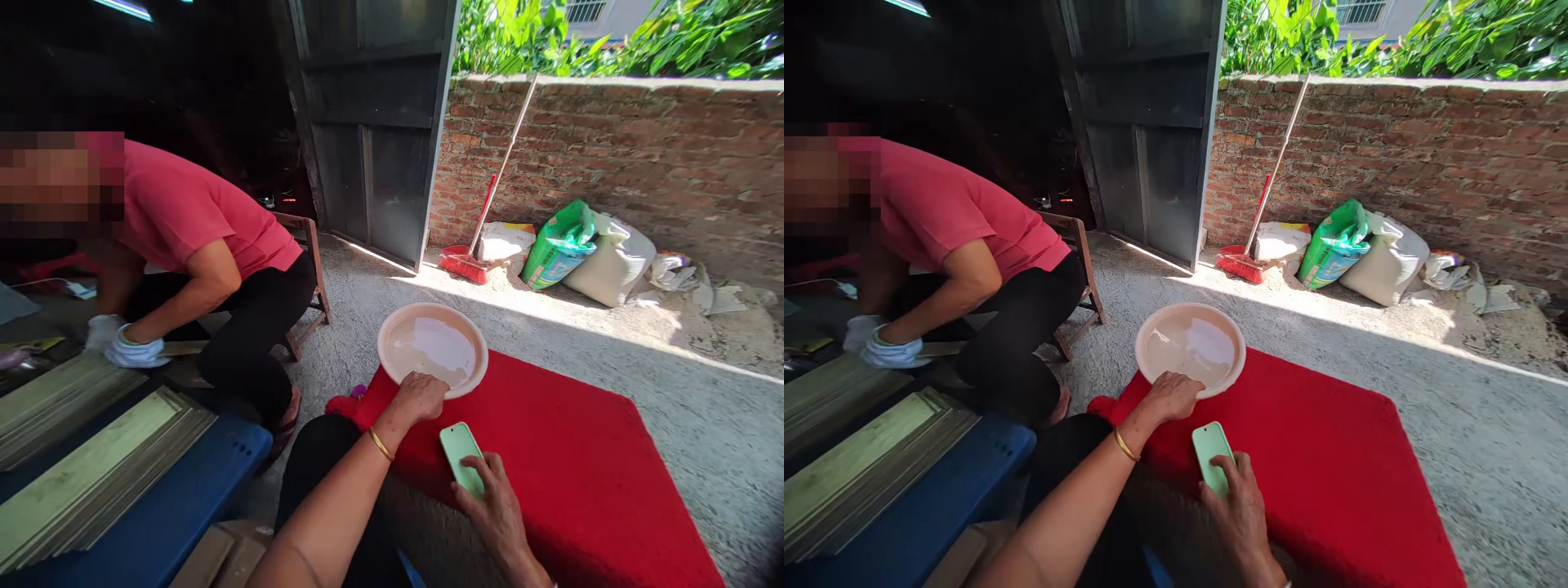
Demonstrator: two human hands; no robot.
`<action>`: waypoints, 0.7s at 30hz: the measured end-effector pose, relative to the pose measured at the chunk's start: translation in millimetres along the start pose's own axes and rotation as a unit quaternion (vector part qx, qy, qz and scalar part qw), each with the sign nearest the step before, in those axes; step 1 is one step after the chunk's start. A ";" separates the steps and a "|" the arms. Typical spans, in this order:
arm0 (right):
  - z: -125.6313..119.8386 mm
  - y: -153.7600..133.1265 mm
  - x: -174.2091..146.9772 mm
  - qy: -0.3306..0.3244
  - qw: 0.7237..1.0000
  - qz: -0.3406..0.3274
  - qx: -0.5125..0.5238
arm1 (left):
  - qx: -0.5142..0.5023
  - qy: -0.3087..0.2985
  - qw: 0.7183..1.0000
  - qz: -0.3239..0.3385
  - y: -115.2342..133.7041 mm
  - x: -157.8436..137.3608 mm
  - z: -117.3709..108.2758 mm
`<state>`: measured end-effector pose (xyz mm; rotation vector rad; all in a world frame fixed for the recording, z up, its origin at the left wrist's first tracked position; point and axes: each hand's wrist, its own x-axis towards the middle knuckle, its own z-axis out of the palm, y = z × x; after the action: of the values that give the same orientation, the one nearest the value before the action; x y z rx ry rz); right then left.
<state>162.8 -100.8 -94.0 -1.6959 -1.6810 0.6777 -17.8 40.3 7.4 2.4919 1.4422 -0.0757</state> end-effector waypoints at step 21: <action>-2.7 -19.5 5.5 -0.059 0.997 -0.044 -0.011 | 0.002 0.011 1.000 0.010 -0.6 2.6 4.1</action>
<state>152.1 -96.2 -77.2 -1.6140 -1.8387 0.7325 -16.7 41.8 2.9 2.5172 1.4251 -0.0480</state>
